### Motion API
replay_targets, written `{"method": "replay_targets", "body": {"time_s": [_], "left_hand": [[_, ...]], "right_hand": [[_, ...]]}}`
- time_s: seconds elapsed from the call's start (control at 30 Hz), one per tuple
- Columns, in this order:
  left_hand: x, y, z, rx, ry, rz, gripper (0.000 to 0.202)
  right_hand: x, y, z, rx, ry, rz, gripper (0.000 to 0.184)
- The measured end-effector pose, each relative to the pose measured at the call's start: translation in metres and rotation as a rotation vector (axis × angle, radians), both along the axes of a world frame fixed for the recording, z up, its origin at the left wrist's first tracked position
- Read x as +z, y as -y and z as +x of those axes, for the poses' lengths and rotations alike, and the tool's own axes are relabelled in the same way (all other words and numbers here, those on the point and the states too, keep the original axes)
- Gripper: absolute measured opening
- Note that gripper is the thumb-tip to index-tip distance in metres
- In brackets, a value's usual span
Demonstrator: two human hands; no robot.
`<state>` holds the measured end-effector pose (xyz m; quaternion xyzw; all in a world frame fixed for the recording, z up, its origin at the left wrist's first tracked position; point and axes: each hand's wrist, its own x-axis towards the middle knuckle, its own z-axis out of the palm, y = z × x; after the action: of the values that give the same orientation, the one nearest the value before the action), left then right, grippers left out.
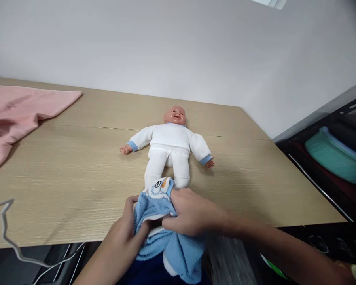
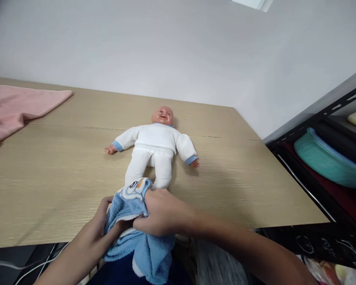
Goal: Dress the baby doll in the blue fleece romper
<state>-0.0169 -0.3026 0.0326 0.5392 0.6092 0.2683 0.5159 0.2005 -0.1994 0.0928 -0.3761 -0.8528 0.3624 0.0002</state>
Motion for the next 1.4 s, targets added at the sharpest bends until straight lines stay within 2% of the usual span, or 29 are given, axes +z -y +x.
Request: {"method": "replay_targets", "body": {"time_s": [0.1, 0.2, 0.33, 0.43, 0.57, 0.67, 0.77, 0.9, 1.0, 1.13, 1.3, 1.4], "left_hand": [[-0.005, -0.006, 0.004, -0.02, -0.104, -0.029, 0.048], [-0.004, -0.013, 0.005, -0.074, -0.176, -0.024, 0.04], [-0.004, -0.021, 0.001, -0.12, -0.185, 0.001, 0.039], [-0.015, -0.027, -0.002, -0.093, -0.154, 0.147, 0.037], [-0.039, -0.029, -0.004, -0.056, -0.214, 0.437, 0.032], [-0.054, -0.028, -0.006, -0.068, -0.233, 0.541, 0.039], [-0.058, -0.026, -0.009, -0.062, -0.21, 0.55, 0.045], [-0.052, -0.028, -0.01, -0.067, -0.049, 0.532, 0.048], [-0.048, -0.03, -0.009, -0.056, 0.052, 0.556, 0.051], [-0.05, -0.027, -0.009, 0.006, 0.097, 0.557, 0.05], [-0.055, -0.03, -0.02, 0.055, 0.017, 0.561, 0.052], [-0.052, -0.044, -0.032, -0.015, -0.006, 0.519, 0.039]], "right_hand": [[-0.009, 0.009, -0.008, -0.068, 0.157, 0.088, 0.022], [-0.011, 0.017, -0.014, -0.107, 0.278, 0.147, 0.032], [-0.016, 0.019, -0.015, -0.1, 0.252, 0.153, 0.033], [-0.024, 0.013, -0.01, -0.083, 0.198, 0.15, 0.033], [-0.035, 0.005, -0.001, -0.075, 0.122, 0.154, 0.035], [-0.038, 0.002, 0.004, -0.068, 0.134, 0.186, 0.035], [-0.037, 0.002, 0.007, -0.008, 0.203, 0.206, 0.037], [-0.041, 0.005, 0.01, 0.169, 0.271, 0.278, 0.04], [-0.05, 0.008, 0.015, 0.179, 0.195, 0.337, 0.045], [-0.063, 0.007, 0.019, 0.043, -0.014, 0.337, 0.057], [-0.07, 0.0, 0.021, -0.034, -0.179, 0.368, 0.032], [-0.066, -0.01, 0.022, -0.064, -0.337, 0.397, 0.025]]}}
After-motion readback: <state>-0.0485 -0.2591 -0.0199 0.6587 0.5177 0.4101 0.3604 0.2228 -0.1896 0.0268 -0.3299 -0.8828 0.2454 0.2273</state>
